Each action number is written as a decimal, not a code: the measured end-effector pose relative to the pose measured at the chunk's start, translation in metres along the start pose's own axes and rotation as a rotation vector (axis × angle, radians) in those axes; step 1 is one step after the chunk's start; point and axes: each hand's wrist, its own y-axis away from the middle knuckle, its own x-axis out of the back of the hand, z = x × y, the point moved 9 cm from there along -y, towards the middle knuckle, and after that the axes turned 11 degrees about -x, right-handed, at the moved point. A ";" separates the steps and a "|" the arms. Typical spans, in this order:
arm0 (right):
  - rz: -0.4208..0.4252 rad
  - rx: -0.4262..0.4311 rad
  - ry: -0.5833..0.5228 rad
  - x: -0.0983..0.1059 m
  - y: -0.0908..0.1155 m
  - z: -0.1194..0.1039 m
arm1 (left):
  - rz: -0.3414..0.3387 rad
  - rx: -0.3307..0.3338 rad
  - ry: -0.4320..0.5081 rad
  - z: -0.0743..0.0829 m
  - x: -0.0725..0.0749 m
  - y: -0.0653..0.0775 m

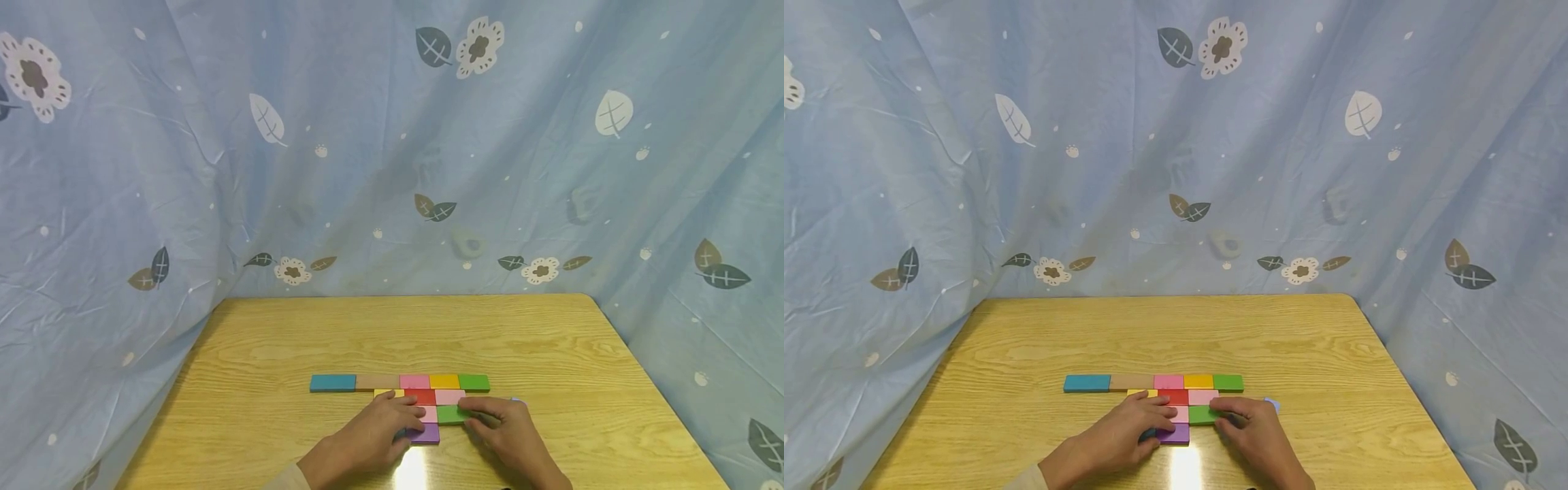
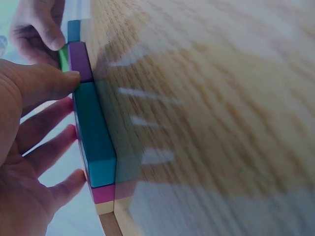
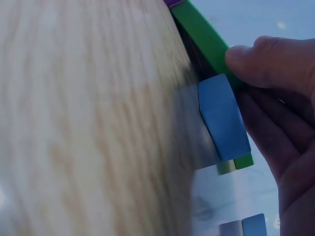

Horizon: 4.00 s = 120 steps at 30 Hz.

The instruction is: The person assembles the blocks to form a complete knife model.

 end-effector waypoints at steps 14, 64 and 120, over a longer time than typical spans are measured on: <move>-0.026 0.130 0.225 -0.007 -0.004 -0.022 | 0.002 0.007 0.006 0.001 0.000 0.001; 0.108 -0.474 0.080 0.081 0.024 0.079 | 0.005 -0.006 -0.001 0.001 0.000 0.000; -0.229 -0.097 0.084 0.023 -0.040 0.017 | -0.005 0.012 0.017 -0.001 -0.001 0.001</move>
